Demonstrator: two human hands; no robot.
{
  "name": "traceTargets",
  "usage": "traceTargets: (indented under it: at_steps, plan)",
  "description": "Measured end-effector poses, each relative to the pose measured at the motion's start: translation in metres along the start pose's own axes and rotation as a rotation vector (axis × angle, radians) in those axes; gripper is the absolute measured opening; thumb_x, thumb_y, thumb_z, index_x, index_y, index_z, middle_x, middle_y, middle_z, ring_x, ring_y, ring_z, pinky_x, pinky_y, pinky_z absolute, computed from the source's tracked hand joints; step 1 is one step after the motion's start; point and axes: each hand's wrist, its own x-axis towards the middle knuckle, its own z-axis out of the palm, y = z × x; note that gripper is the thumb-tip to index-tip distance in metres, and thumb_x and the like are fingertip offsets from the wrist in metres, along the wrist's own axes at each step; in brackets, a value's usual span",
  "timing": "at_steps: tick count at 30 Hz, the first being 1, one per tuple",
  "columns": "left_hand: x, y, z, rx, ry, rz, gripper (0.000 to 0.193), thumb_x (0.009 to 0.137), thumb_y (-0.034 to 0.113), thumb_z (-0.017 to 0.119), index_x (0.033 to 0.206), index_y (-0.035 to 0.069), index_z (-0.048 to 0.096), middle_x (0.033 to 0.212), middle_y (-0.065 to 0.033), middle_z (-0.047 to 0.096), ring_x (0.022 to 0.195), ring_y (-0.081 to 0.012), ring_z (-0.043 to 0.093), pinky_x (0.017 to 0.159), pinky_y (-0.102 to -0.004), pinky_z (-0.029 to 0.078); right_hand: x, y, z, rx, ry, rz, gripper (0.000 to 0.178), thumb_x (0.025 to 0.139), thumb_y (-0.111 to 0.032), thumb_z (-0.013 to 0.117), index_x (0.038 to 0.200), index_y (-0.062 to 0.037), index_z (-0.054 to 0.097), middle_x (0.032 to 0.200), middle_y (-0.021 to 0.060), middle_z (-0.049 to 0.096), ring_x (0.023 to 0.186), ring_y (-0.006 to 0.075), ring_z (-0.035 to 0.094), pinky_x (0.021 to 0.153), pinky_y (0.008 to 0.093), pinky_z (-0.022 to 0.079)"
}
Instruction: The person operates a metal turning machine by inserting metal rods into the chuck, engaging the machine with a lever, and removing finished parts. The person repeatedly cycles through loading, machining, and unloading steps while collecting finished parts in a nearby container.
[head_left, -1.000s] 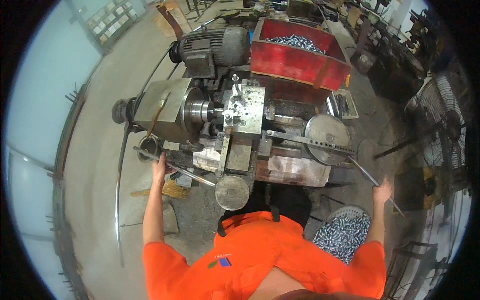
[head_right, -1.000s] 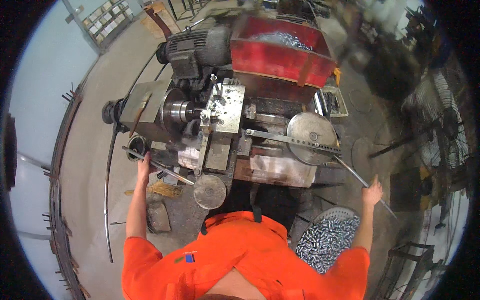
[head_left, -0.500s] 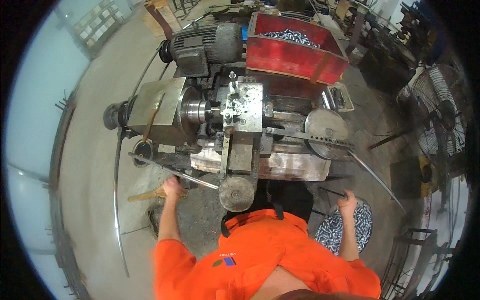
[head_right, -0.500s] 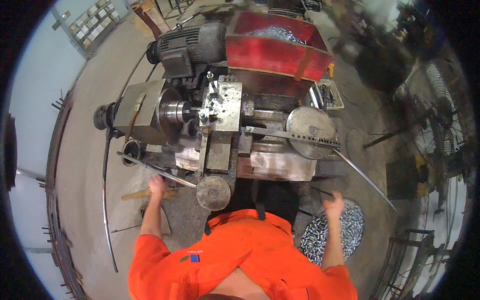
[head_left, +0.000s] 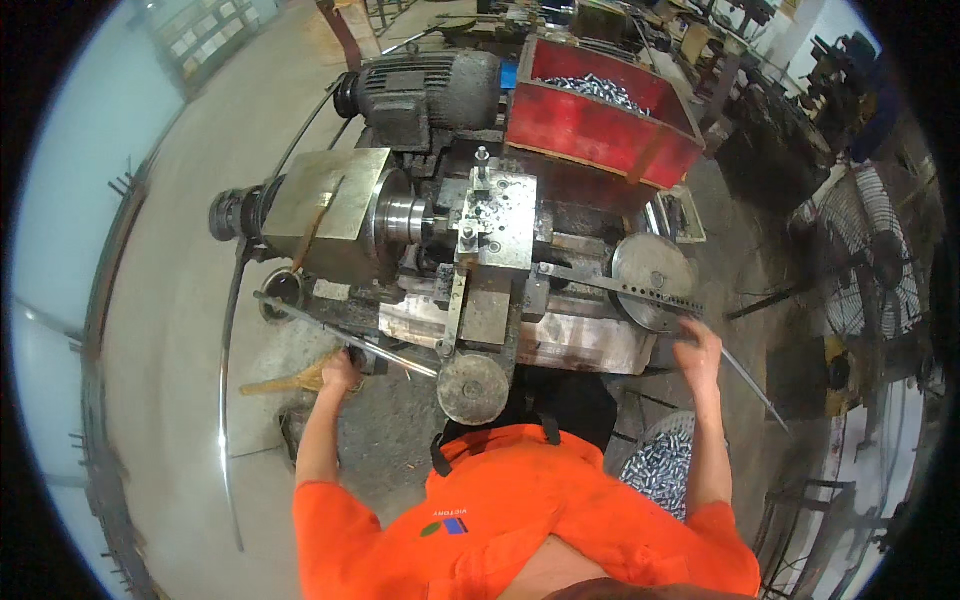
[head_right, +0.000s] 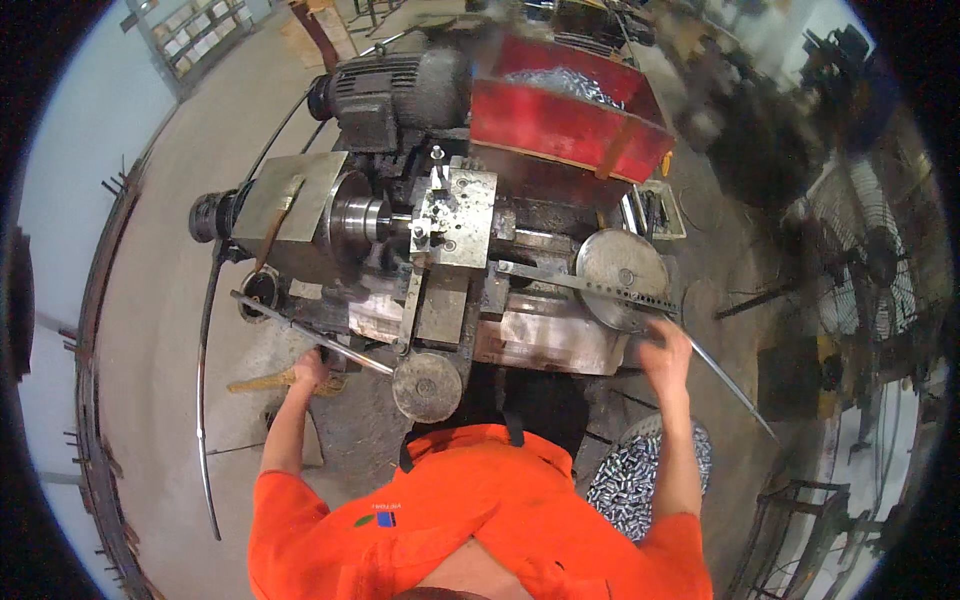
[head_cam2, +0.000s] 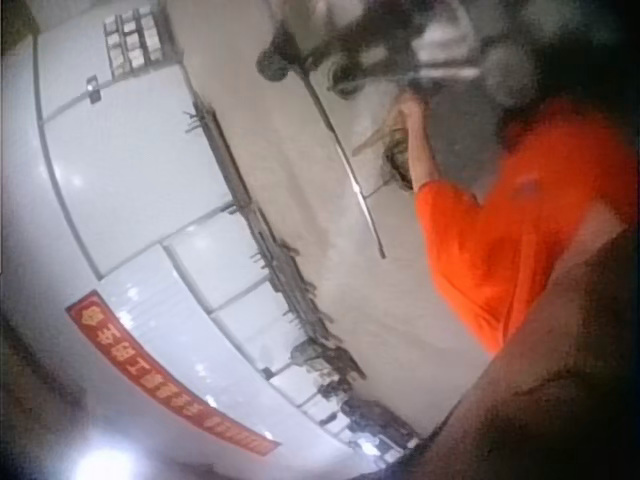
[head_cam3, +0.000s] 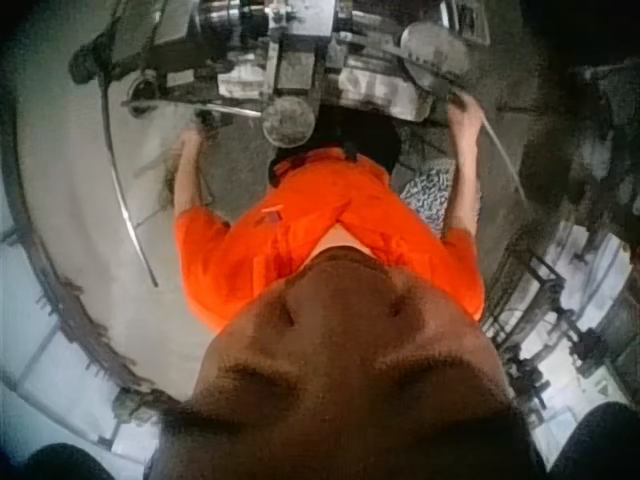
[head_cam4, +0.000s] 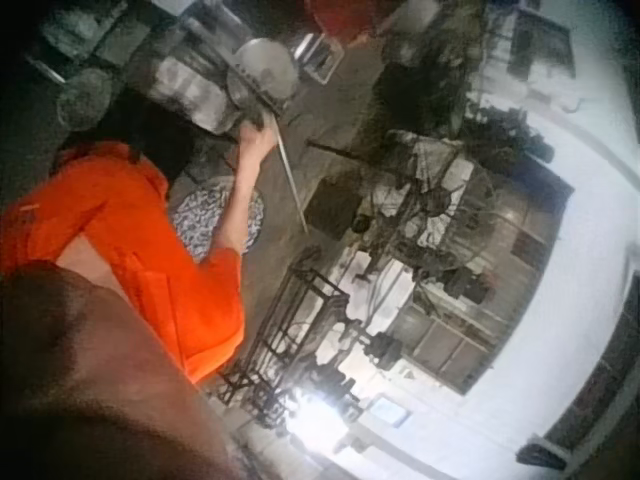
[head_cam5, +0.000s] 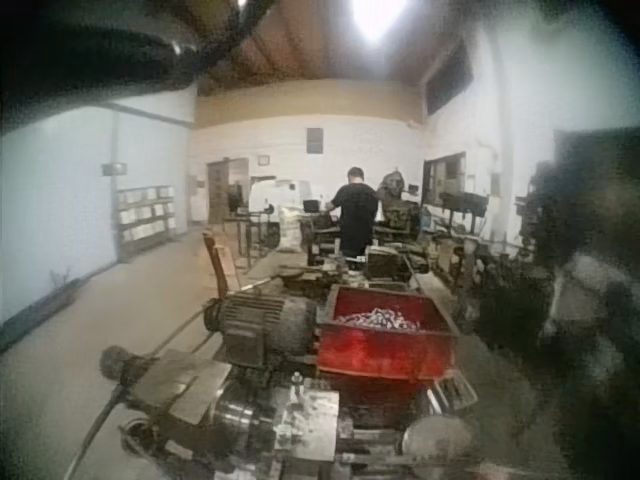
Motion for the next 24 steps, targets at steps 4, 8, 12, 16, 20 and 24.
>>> traceTargets:
  at_steps: [4,8,12,16,20,24]
  plan:
    - [-0.008,-0.029,-0.024,-0.158,-0.067,0.037,0.055,0.077,0.045,0.061,0.117,0.007,0.055,0.105,-0.0203,0.061,0.098,-0.035,0.059,0.084,-0.0431,0.046,0.075,-0.111,0.038,0.281,-0.118,-0.287,0.038,0.059,-0.007,0.058,0.097,-0.0019,0.064,0.094,0.0145,0.063,0.084,0.0294,0.061,0.076,0.0342,0.048]
    - [-0.054,-0.055,-0.124,-0.274,0.22,-0.009,0.044,0.079,0.037,0.061,0.116,0.013,0.057,0.096,-0.0176,0.064,0.093,-0.0341,0.06,0.079,-0.0429,0.047,0.12,-0.211,0.097,0.354,-0.184,-0.677,0.035,0.056,-0.008,0.058,0.09,-0.0026,0.064,0.103,0.0149,0.061,0.094,0.0319,0.056,0.082,0.0357,0.046]
    - [-0.127,-0.093,-0.198,-0.316,0.647,-0.176,0.036,0.081,0.031,0.059,0.109,0.008,0.058,0.088,-0.0155,0.064,0.086,-0.034,0.061,0.073,-0.0428,0.048,0.143,-0.271,0.15,0.162,-0.267,-0.756,0.031,0.055,-0.015,0.058,0.082,-0.0045,0.067,0.098,0.0145,0.062,0.094,0.0334,0.053,0.08,0.041,0.045]
    - [-0.154,-0.156,-0.16,-0.203,0.581,-0.412,0.039,0.078,0.038,0.061,0.098,0.005,0.059,0.085,-0.0173,0.064,0.082,-0.035,0.061,0.071,-0.0435,0.048,0.147,-0.294,0.186,0.023,-0.406,-0.595,0.022,0.049,-0.017,0.05,0.059,-0.0042,0.064,0.071,0.019,0.063,0.082,0.0401,0.052,0.084,0.0464,0.04]
    - [-0.148,-0.159,-0.159,-0.057,0.507,-0.451,0.04,0.074,0.042,0.064,0.085,0.004,0.063,0.082,-0.0198,0.063,0.08,-0.0364,0.061,0.071,-0.0452,0.048,0.143,-0.3,0.203,-0.096,-0.415,-0.585,0.022,0.051,-0.018,0.054,0.063,-0.0067,0.068,0.072,0.0206,0.063,0.083,0.0407,0.056,0.083,0.0452,0.043]
    - [-0.125,-0.189,-0.167,-0.077,0.435,-0.537,0.036,0.075,0.039,0.061,0.083,0.004,0.066,0.084,-0.0201,0.064,0.081,-0.0369,0.062,0.072,-0.0452,0.05,0.143,-0.306,0.191,-0.049,-0.469,-0.507,0.025,0.051,-0.02,0.058,0.069,-0.0079,0.071,0.072,0.0219,0.063,0.074,0.0378,0.059,0.073,0.0399,0.049]
